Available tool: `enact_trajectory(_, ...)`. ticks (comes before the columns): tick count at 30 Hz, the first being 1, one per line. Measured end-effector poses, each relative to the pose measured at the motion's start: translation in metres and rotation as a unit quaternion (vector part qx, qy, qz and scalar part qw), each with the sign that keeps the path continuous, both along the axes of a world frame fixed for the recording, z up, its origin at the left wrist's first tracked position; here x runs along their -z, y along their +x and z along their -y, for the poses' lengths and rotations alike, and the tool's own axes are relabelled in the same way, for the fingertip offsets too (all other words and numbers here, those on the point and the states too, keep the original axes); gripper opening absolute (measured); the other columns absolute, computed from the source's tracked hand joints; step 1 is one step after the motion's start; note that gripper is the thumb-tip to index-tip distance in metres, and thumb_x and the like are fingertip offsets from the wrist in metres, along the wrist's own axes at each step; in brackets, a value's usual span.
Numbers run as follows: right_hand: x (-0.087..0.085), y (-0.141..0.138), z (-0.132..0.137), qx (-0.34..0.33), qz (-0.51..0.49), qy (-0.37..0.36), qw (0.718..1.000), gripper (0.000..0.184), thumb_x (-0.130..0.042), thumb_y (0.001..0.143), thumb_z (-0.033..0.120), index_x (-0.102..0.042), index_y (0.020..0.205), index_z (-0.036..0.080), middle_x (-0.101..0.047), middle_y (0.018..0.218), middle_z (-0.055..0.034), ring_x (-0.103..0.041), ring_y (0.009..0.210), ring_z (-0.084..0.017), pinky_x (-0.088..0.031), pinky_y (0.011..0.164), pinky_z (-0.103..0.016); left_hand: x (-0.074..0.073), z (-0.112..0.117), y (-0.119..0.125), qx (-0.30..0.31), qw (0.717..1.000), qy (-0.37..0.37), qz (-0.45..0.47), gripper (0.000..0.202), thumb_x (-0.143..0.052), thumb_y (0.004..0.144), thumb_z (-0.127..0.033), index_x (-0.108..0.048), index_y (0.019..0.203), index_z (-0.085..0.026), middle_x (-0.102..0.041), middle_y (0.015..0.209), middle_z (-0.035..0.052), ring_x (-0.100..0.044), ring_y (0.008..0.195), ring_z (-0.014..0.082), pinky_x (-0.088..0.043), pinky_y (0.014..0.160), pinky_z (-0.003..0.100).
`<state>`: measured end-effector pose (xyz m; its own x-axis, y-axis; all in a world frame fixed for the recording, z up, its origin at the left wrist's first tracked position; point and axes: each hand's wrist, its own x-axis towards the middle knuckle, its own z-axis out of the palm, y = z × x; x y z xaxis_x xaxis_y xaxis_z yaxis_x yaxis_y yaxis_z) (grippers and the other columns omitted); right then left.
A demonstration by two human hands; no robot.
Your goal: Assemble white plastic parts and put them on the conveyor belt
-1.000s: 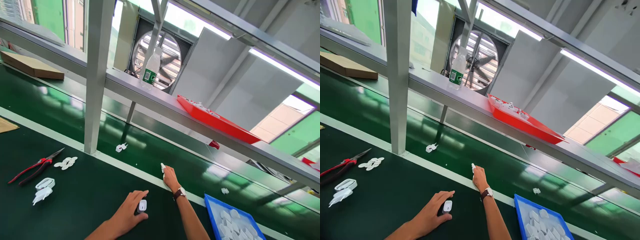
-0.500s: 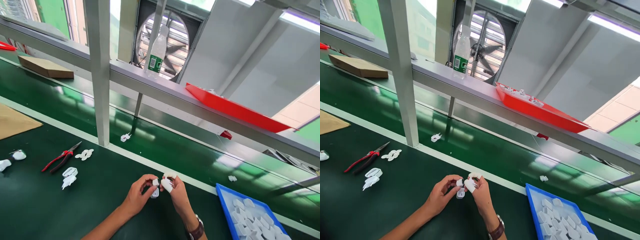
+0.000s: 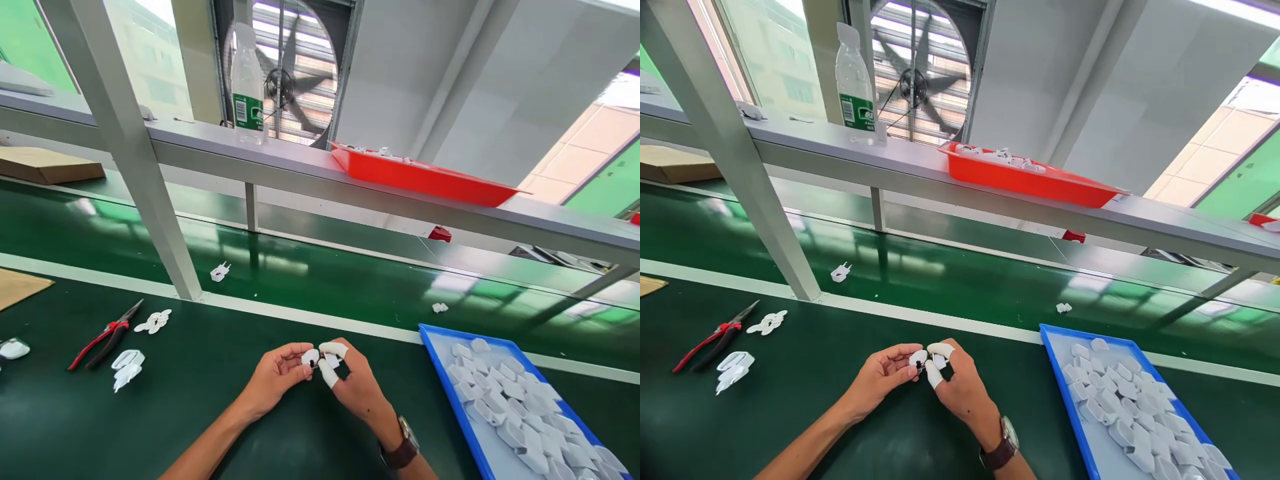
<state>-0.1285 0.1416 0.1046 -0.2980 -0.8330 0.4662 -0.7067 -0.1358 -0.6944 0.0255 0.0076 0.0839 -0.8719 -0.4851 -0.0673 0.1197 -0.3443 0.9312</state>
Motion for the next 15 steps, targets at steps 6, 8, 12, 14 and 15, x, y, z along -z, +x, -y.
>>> enact_trajectory(6, 0.01, -0.005, -0.009, -0.07, 0.094, 0.016, 0.993, 0.037, -0.063, 0.093, 0.025, -0.063, 0.131, 0.029, -0.07, 0.109, -0.0032, -0.067, 0.089, -0.016, -0.057, 0.08, -0.03, -0.008, -0.007, 0.002, 0.024, 0.998, -0.048, -0.042, 0.038, -0.081, 0.081, -0.037, -0.074, 0.114, -0.02, -0.066, 0.109, 0.0073, -0.068, 0.091, 0.02, -0.059, 0.088, 0.04)
enact_trajectory(8, 0.013, -0.007, -0.011, -0.066, 0.115, 0.01, 0.991, 0.033, -0.065, 0.092, 0.025, -0.067, 0.125, 0.03, -0.072, 0.105, -0.0013, -0.066, 0.083, -0.015, -0.057, 0.075, -0.028, -0.007, -0.006, 0.001, 0.018, 0.996, -0.078, -0.03, 0.048, -0.081, 0.08, -0.037, -0.068, 0.125, -0.023, -0.064, 0.109, 0.0064, -0.068, 0.089, 0.0199, -0.06, 0.087, 0.041)
enact_trajectory(12, 0.02, -0.014, -0.015, 0.027, 0.134, -0.017, 0.99, 0.029, -0.067, 0.089, 0.024, -0.071, 0.118, 0.028, -0.074, 0.109, -0.0041, -0.068, 0.082, -0.016, -0.058, 0.073, -0.029, 0.005, 0.004, -0.002, -0.069, 0.95, -0.295, 0.08, 0.083, -0.089, 0.067, -0.031, -0.054, 0.143, -0.03, -0.056, 0.135, 0.0095, -0.063, 0.112, 0.0287, -0.053, 0.104, 0.051)
enact_trajectory(14, 0.026, -0.018, -0.016, 0.056, 0.134, -0.021, 0.989, 0.028, -0.066, 0.089, 0.024, -0.072, 0.115, 0.028, -0.075, 0.108, -0.0044, -0.069, 0.081, -0.017, -0.058, 0.072, -0.029, 0.014, 0.009, -0.004, -0.079, 0.913, -0.375, 0.139, 0.083, -0.089, 0.064, -0.026, -0.057, 0.141, -0.028, -0.056, 0.139, 0.0102, -0.056, 0.126, 0.0341, -0.045, 0.113, 0.056)
enact_trajectory(15, 0.029, -0.019, -0.017, 0.065, 0.131, -0.021, 0.989, 0.027, -0.065, 0.089, 0.024, -0.073, 0.114, 0.028, -0.075, 0.107, -0.0042, -0.068, 0.081, -0.017, -0.057, 0.072, -0.029, 0.02, 0.01, -0.005, -0.074, 0.896, -0.404, 0.168, 0.078, -0.088, 0.064, -0.023, -0.061, 0.137, -0.026, -0.058, 0.137, 0.0106, -0.051, 0.132, 0.0367, -0.039, 0.117, 0.058)
